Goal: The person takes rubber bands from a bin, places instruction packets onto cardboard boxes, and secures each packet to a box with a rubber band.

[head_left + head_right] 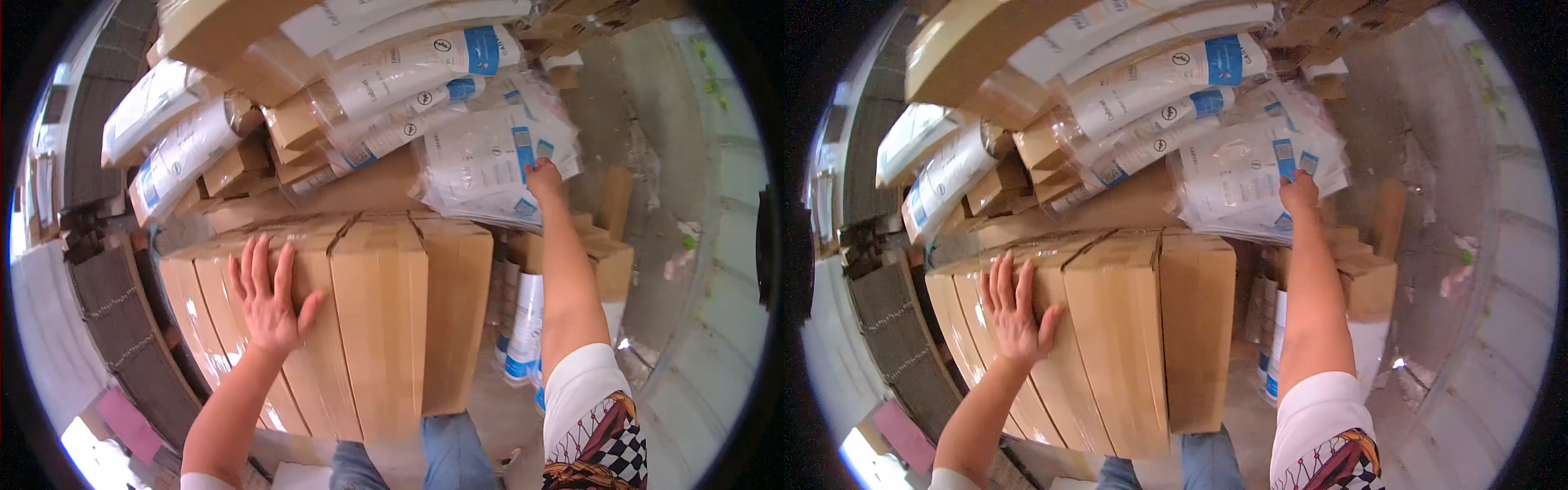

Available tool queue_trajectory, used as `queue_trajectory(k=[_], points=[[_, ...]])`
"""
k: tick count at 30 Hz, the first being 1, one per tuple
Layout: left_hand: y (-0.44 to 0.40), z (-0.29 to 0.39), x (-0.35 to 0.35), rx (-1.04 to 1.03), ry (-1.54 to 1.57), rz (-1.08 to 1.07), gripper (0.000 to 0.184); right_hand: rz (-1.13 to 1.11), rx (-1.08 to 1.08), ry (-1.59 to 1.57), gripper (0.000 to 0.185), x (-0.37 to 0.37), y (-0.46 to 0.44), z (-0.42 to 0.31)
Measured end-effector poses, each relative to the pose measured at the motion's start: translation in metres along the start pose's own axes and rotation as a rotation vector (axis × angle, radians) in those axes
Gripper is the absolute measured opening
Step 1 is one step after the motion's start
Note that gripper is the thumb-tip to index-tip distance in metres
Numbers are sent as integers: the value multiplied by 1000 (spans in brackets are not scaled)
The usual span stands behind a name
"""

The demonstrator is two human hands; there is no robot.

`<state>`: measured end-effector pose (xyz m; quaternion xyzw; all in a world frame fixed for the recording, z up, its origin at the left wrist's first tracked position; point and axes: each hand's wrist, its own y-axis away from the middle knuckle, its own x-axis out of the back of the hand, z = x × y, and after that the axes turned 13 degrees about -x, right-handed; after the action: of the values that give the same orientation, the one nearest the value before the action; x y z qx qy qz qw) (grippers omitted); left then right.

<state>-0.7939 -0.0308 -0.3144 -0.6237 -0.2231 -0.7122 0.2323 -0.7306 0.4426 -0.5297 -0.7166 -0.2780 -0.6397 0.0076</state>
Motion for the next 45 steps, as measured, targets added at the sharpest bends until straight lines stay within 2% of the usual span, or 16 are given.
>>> queue_trajectory(k=[5, 6, 10, 13, 16, 17, 20, 22, 24, 27, 31, 35, 36, 40, 42, 45], points=[[-1, -6, -10, -21, -18, -28, 67, -164, -74, 151, 90, -55, -52, 25], [0, -8, -13, -21, -4, -15, 68, -50, -44, 199, 106, -76, -66, 35], [1, -10, -18, -15, 25, 4, 71, -60, -90, 418, 116, -89, -70, 28], [0, -9, -16, -57, -5, -19, 67, -139, -93, 333, 105, -76, -64, 21], [0, -9, -14, -59, -11, -7, 66, -348, 9, 251, 81, -98, -89, 54], [-1, -9, -13, -53, -11, -12, 66, -258, 41, 256, 54, -90, -73, 44], [-1, -6, -10, -43, -15, -27, 66, -213, -27, 80, 41, -72, -53, 23], [0, -5, -8, -21, -12, -30, 67, -304, -240, -257, 31, -53, -35, 4], [-1, -3, -5, 5, 4, -11, 66, -366, -377, -591, 28, -14, -5, -19], [1, -2, -1, 50, 55, 35, 67, -346, -239, -495, 19, 63, 37, -43], [9, 1, 2, 100, 33, 2, 66, -266, -121, -923, 19, 164, 129, -41], [18, 11, -3, 180, -4, 99, 63, -356, -257, -1494, 26, 233, 262, -16], [23, 19, -3, 242, -26, 137, 63, -456, -291, -1482, 25, 240, 296, -1], [113, 100, 3, 399, 328, 265, 51, -889, -445, -1567, 15, 221, 457, 28], [204, 145, 20, 416, 557, 238, 42, -957, -505, -1667, 19, 173, 518, 46], [373, 173, 55, 430, 733, 63, 41, -846, -592, -1632, 23, 110, 586, 43]])
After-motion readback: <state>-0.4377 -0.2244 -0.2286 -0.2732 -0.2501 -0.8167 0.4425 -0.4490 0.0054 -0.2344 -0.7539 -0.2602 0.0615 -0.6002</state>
